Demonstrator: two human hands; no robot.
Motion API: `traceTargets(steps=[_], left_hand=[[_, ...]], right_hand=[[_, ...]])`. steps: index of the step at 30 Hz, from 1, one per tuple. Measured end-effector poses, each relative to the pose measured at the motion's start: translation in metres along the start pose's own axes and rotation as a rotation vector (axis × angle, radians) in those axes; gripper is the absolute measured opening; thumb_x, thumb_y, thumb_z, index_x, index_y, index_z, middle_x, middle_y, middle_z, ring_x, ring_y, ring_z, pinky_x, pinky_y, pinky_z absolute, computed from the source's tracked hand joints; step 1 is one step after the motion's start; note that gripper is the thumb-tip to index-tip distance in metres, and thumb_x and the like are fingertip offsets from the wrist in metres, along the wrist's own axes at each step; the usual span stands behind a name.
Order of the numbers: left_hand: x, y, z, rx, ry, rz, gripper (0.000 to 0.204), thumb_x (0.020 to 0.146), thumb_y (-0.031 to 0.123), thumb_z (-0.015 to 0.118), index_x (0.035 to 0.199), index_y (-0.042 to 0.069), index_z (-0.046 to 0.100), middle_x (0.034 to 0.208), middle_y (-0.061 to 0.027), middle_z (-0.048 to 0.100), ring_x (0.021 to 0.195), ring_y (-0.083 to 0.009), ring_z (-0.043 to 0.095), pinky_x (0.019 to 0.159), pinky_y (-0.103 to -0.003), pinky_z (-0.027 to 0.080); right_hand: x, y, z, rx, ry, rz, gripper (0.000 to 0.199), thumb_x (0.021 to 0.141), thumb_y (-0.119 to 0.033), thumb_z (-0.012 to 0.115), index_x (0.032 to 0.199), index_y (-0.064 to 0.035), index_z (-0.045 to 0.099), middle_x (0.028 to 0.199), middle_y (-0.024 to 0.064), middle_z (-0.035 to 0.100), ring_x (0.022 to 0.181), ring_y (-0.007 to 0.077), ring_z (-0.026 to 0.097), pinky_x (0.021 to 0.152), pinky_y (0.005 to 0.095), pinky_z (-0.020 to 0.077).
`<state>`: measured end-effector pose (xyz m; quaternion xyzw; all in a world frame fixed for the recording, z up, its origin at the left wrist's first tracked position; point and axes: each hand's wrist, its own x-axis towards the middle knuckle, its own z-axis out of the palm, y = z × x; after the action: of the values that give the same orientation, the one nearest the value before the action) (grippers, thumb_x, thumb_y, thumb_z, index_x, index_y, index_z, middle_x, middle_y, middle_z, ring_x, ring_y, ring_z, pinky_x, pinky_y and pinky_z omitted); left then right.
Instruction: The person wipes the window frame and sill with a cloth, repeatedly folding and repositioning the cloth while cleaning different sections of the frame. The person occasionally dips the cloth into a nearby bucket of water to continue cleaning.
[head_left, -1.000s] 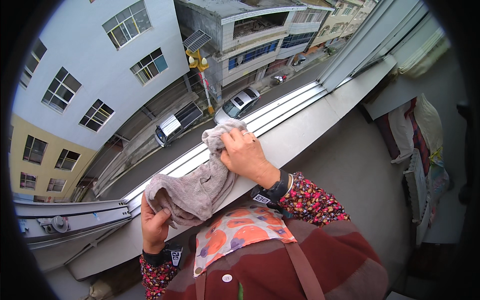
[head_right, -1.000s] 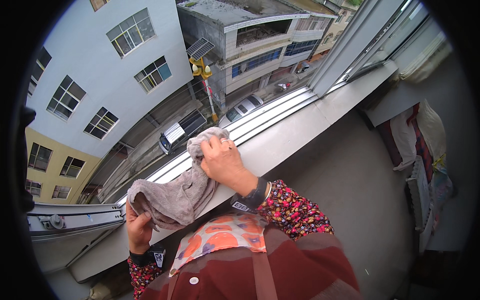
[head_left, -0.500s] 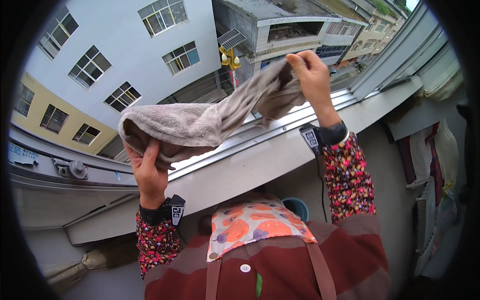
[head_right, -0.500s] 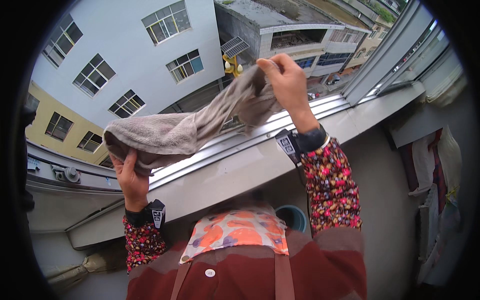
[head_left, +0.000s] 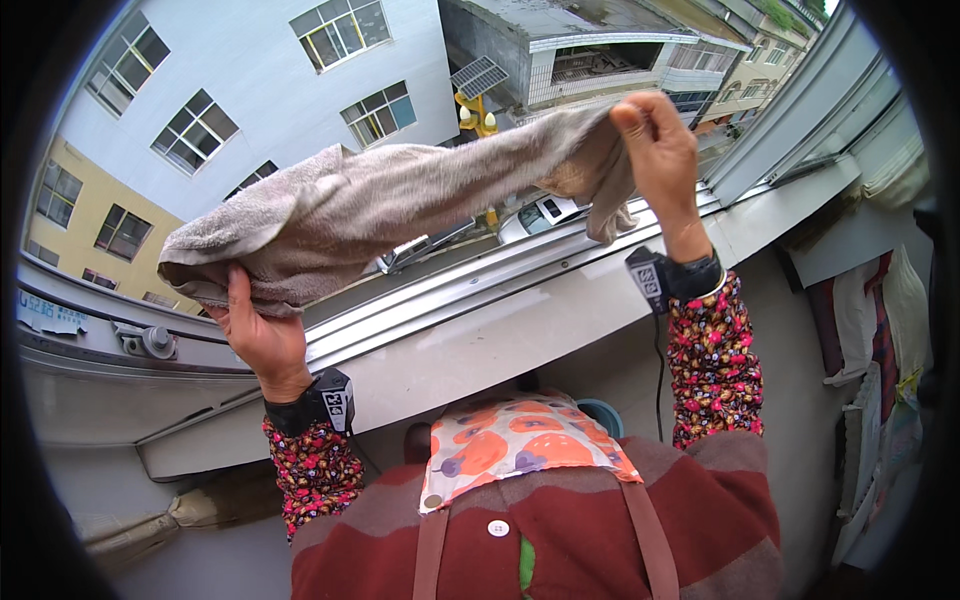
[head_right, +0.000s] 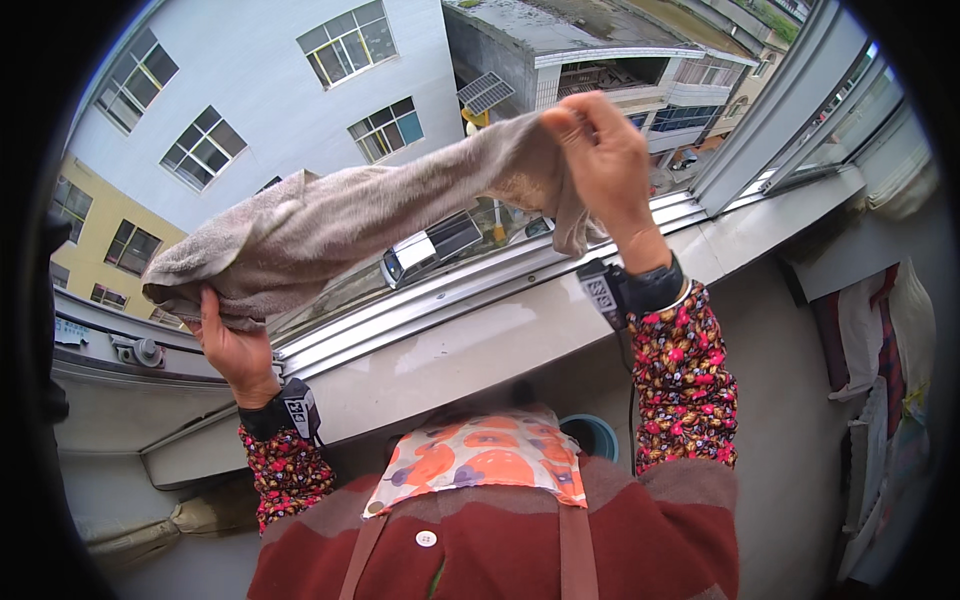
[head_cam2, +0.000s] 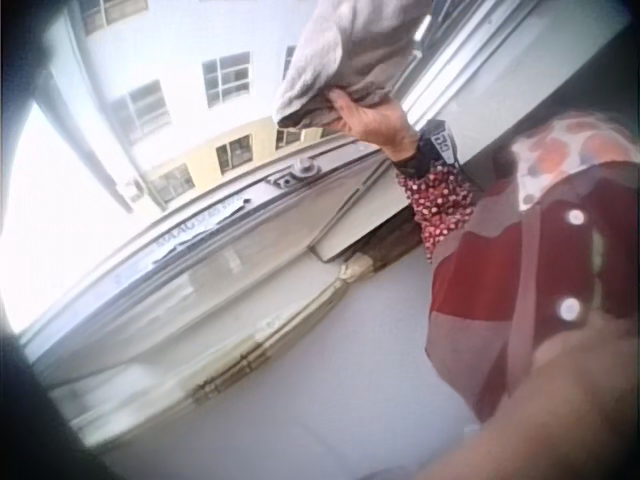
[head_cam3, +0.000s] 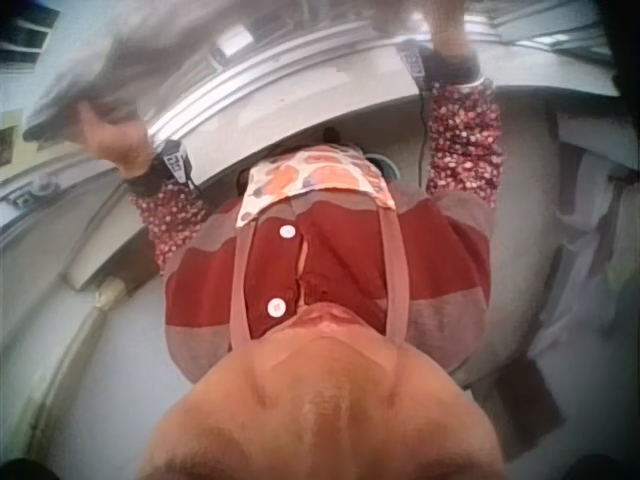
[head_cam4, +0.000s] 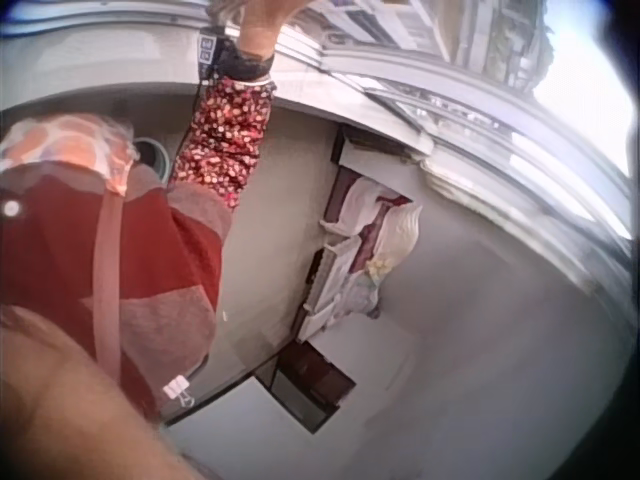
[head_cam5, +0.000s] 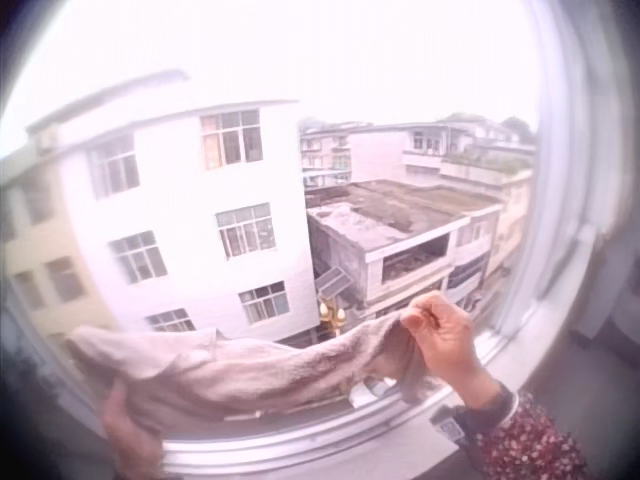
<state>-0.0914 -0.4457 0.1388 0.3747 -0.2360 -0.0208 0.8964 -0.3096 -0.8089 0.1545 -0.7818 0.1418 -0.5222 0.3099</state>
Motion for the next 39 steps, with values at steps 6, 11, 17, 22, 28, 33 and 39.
traceTargets(steps=[6, 11, 17, 22, 28, 33, 39], left_hand=[[-0.024, -0.009, -0.039, 0.127, 0.012, -0.104, 0.055, 0.1, 0.002, 0.053, 0.15, 0.018, 0.039, 0.147, -0.0031, 0.048, 0.133, -0.0207, 0.047, 0.112, -0.041, 0.039], [-0.037, -0.023, -0.075, 0.142, -0.031, -0.164, 0.055, 0.098, -0.002, 0.052, 0.149, 0.015, 0.041, 0.146, -0.0049, 0.05, 0.131, -0.0219, 0.05, 0.112, -0.041, 0.04], [-0.047, -0.028, -0.058, 0.135, -0.13, -0.242, 0.054, 0.098, -0.003, 0.052, 0.148, 0.014, 0.042, 0.143, -0.0047, 0.053, 0.13, -0.0213, 0.051, 0.111, -0.041, 0.04], [-0.057, -0.043, -0.03, 0.051, -0.372, -0.35, 0.059, 0.097, -0.005, 0.052, 0.151, 0.014, 0.036, 0.145, -0.0075, 0.052, 0.133, -0.0216, 0.05, 0.113, -0.041, 0.038], [-0.09, -0.078, 0.029, 0.146, -0.582, -0.645, 0.06, 0.098, -0.001, 0.055, 0.151, 0.012, 0.031, 0.133, -0.0066, 0.055, 0.111, -0.0154, 0.058, 0.08, -0.028, 0.05], [-0.105, -0.112, 0.094, 0.154, -0.869, -0.698, 0.057, 0.1, 0.01, 0.058, 0.151, 0.014, 0.032, 0.106, 0.0001, 0.059, 0.078, -0.0046, 0.054, 0.048, -0.02, 0.043], [-0.109, -0.125, 0.114, 0.157, -0.827, -0.737, 0.057, 0.1, 0.008, 0.056, 0.151, 0.014, 0.032, 0.108, -0.0009, 0.061, 0.081, -0.0063, 0.058, 0.047, -0.019, 0.046]], right_hand=[[-0.114, -0.043, 0.118, 0.022, -0.734, -0.272, 0.022, 0.08, -0.024, 0.077, 0.086, -0.0099, 0.062, 0.081, 0.0082, 0.06, 0.076, 0.029, 0.064, 0.065, 0.041, 0.0519], [-0.173, -0.026, 0.144, -0.09, -0.657, -0.347, 0.018, 0.082, -0.024, 0.073, 0.091, -0.0131, 0.062, 0.09, 0.002, 0.059, 0.082, 0.0216, 0.064, 0.071, 0.0351, 0.0518], [-0.155, -0.003, 0.093, -0.215, -0.636, -0.341, 0.016, 0.088, -0.027, 0.07, 0.09, -0.0137, 0.063, 0.085, 0.0024, 0.059, 0.078, 0.022, 0.064, 0.068, 0.0346, 0.0521], [-0.131, 0.042, 0.024, -0.472, -0.624, -0.314, 0.015, 0.089, -0.03, 0.069, 0.087, -0.0151, 0.066, 0.083, 0.0009, 0.061, 0.076, 0.0223, 0.064, 0.065, 0.0345, 0.0522], [-0.098, 0.117, -0.088, -0.83, -0.546, -0.188, 0.02, 0.09, -0.03, 0.066, 0.079, -0.0132, 0.065, 0.081, 0.0031, 0.063, 0.074, 0.0254, 0.066, 0.064, 0.0383, 0.0545], [-0.076, 0.16, -0.143, -1.145, -0.642, -0.133, 0.018, 0.093, -0.025, 0.061, 0.082, -0.0107, 0.064, 0.087, 0.0068, 0.065, 0.088, 0.0275, 0.065, 0.08, 0.042, 0.0514], [-0.089, 0.171, -0.135, -1.261, -0.663, -0.063, 0.006, 0.086, -0.013, 0.056, 0.087, -0.0098, 0.062, 0.09, 0.0079, 0.064, 0.091, 0.0279, 0.066, 0.079, 0.0435, 0.0502]])
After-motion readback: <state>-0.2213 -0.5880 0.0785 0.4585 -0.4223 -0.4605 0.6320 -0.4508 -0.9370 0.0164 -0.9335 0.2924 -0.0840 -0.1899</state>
